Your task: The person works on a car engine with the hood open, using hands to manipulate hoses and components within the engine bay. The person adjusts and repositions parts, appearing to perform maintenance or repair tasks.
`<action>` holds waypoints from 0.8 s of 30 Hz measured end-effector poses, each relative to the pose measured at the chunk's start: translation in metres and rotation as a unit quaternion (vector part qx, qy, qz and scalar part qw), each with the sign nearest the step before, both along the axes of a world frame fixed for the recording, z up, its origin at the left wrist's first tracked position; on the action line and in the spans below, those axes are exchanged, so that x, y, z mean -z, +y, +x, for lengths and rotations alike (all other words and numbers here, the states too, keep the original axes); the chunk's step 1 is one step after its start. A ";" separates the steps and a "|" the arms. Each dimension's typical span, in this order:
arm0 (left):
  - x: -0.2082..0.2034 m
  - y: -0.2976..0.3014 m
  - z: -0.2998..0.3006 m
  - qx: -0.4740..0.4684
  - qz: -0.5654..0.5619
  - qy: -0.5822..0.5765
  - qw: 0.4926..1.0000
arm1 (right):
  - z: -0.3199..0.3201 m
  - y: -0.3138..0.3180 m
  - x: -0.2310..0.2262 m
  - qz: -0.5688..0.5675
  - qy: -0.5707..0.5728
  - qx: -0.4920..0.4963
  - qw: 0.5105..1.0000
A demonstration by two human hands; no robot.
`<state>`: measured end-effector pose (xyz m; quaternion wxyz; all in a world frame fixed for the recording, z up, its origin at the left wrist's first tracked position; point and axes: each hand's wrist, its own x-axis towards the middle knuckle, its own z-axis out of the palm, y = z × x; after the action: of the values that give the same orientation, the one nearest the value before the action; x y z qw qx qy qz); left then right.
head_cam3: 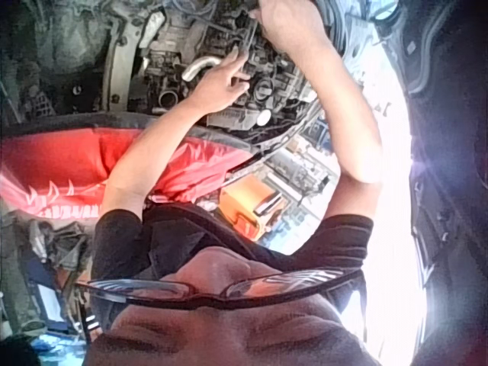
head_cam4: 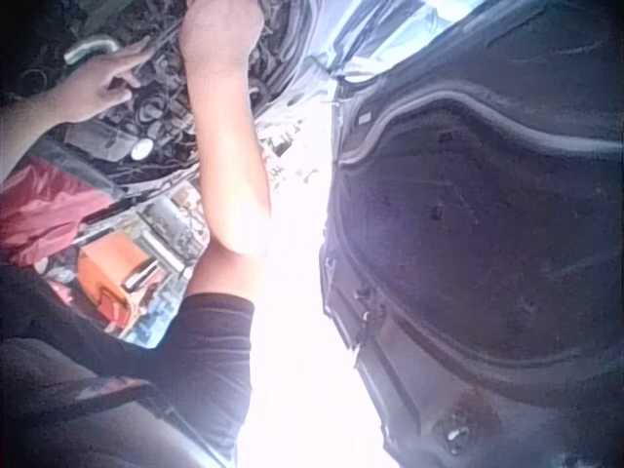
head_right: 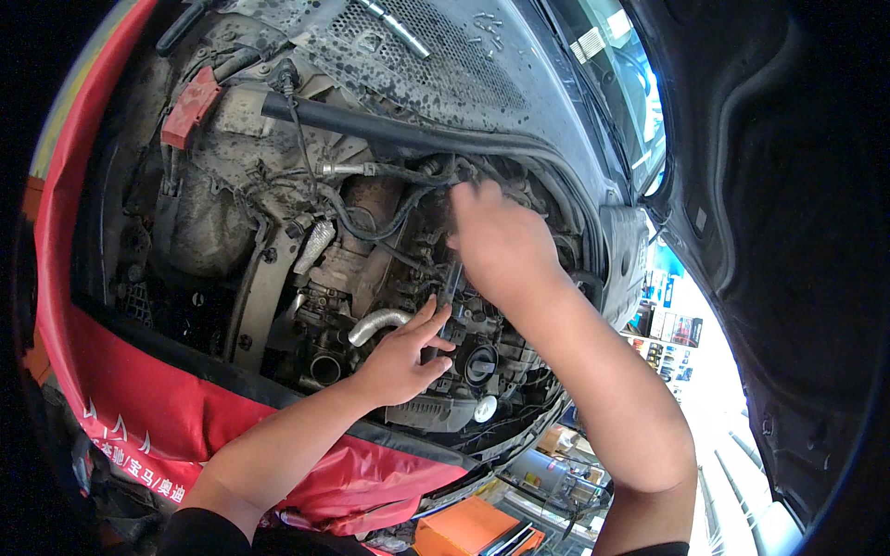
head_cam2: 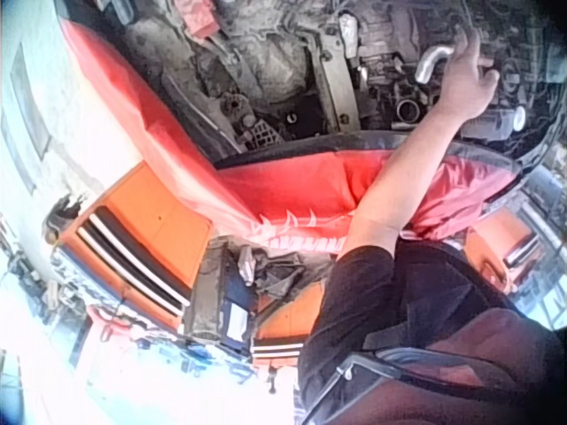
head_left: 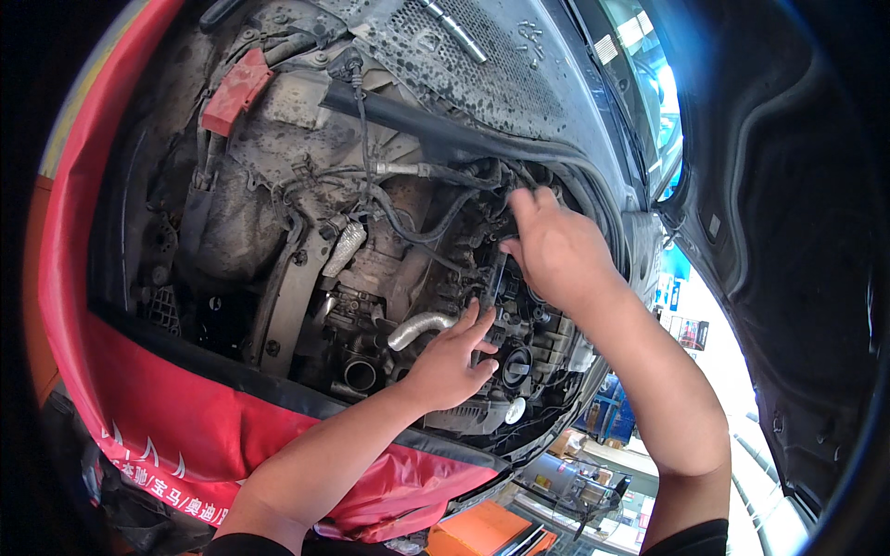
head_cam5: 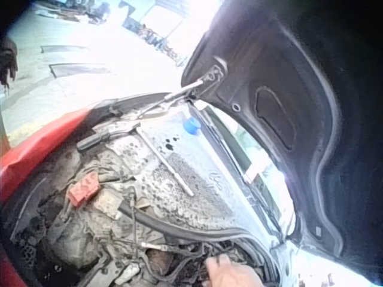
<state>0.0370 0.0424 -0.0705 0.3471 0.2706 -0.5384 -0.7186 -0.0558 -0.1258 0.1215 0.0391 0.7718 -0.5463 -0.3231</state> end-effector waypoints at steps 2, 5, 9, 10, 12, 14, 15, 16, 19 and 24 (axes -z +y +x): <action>0.000 0.000 0.000 0.001 -0.003 -0.005 1.000 | -0.001 0.000 0.000 0.011 0.048 0.046 0.998; 0.000 0.000 0.000 -0.004 -0.011 -0.011 1.000 | -0.004 0.001 -0.001 0.011 -0.026 -0.112 0.993; 0.001 0.001 -0.001 -0.013 -0.016 -0.009 1.000 | -0.004 0.006 0.001 -0.014 -0.104 -0.095 0.990; 0.002 0.001 -0.001 -0.012 -0.017 -0.010 1.000 | -0.003 0.010 0.003 -0.039 -0.051 -0.022 0.998; 0.002 0.001 -0.002 -0.015 -0.024 -0.011 1.000 | -0.003 0.010 0.004 -0.041 -0.009 0.037 0.998; 0.002 0.001 -0.002 -0.014 -0.020 -0.010 1.000 | -0.004 0.008 0.003 0.003 -0.032 0.005 0.999; 0.002 0.001 -0.001 -0.009 -0.010 -0.008 1.000 | -0.005 0.006 0.001 0.012 -0.045 -0.077 0.996; 0.002 0.001 -0.001 -0.005 0.001 -0.005 1.000 | -0.005 0.005 -0.001 0.026 -0.076 -0.103 0.991; 0.000 -0.001 0.001 0.001 0.011 0.000 1.000 | -0.005 0.004 -0.003 0.021 -0.102 -0.104 0.989; -0.004 -0.004 0.005 0.020 0.038 0.009 0.999 | -0.002 0.003 0.000 0.011 0.023 0.017 1.000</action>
<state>0.0418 0.0381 -0.0667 0.3271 0.2661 -0.5129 -0.7478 -0.0583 -0.1226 0.1214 0.0377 0.7549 -0.5550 -0.3473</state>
